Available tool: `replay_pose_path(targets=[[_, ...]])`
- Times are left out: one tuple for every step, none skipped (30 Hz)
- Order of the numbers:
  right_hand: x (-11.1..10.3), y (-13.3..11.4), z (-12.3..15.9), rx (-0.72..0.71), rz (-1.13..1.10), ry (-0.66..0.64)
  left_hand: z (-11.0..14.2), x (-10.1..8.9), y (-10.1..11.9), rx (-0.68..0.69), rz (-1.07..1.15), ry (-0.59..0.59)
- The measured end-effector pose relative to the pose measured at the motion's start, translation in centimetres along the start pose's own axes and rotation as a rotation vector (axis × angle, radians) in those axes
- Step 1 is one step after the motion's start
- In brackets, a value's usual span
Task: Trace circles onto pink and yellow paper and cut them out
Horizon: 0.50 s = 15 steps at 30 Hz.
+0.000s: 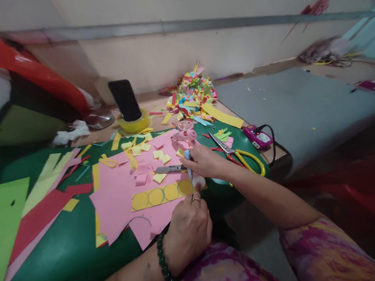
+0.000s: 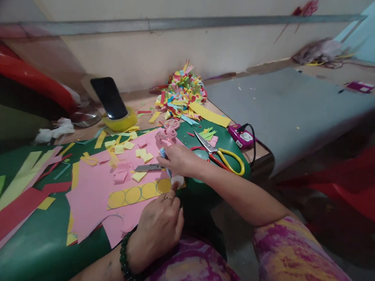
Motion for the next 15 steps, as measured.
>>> replay_pose_path(targets=[[-0.1, 0.3, 0.1, 0.02, -0.016, 0.021, 0.0, 0.0, 0.0, 0.0, -0.003, -0.007], [-0.2, 0.6, 0.4, 0.044, -0.036, 0.043, 0.0, -0.1, -0.1, -0.001, -0.008, -0.012], [-0.4, 0.9, 0.7, 0.067, -0.057, 0.066, 0.0, -0.1, -0.1, -0.001, -0.014, -0.015], [-0.5, 1.3, 1.0, 0.087, -0.075, 0.092, -0.1, -0.2, -0.1, -0.001, -0.018, -0.017], [-0.5, 1.6, 1.5, 0.101, -0.092, 0.12, -0.1, -0.2, -0.1, -0.001, -0.022, -0.017], [-0.5, 1.9, 2.1, 0.106, -0.11, 0.149, -0.1, -0.3, -0.1, -0.001, -0.022, -0.018], [-0.4, 2.1, 2.7, 0.102, -0.134, 0.183, -0.1, -0.3, -0.1, -0.001, -0.019, -0.018], [-0.2, 2.3, 3.5, 0.092, -0.159, 0.228, -0.1, -0.4, -0.1, 0.0, -0.013, -0.019], [0.0, 2.4, 4.3, 0.081, -0.182, 0.282, -0.2, -0.5, -0.2, 0.0, -0.005, -0.02], [0.3, 2.4, 5.2, 0.068, -0.199, 0.344, -0.2, -0.7, -0.3, -0.002, 0.006, -0.024], [0.5, 2.4, 6.2, 0.052, -0.205, 0.415, -0.3, -0.8, -0.4, -0.005, 0.019, -0.034], [0.7, 2.2, 7.3, 0.038, -0.202, 0.493, -0.4, -1.1, -0.6, -0.011, 0.034, -0.052], [0.8, 2.0, 8.3, 0.03, -0.195, 0.571, -0.5, -1.4, -0.9, -0.021, 0.051, -0.08], [0.9, 1.7, 9.4, 0.022, -0.192, 0.642, -0.7, -1.8, -1.3, -0.031, 0.069, -0.12], [1.0, 1.3, 10.3, 0.013, -0.195, 0.704, -1.1, -2.3, -1.7, -0.038, 0.088, -0.168]])
Point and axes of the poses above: each hand's wrist, its own z-axis away from the middle knuckle, its own x-axis out of the palm, y = z × x, the point moved 3 cm from there along -z, towards the middle knuckle, and after that the axes turned 7 degrees about -x, right-handed, at the moved point
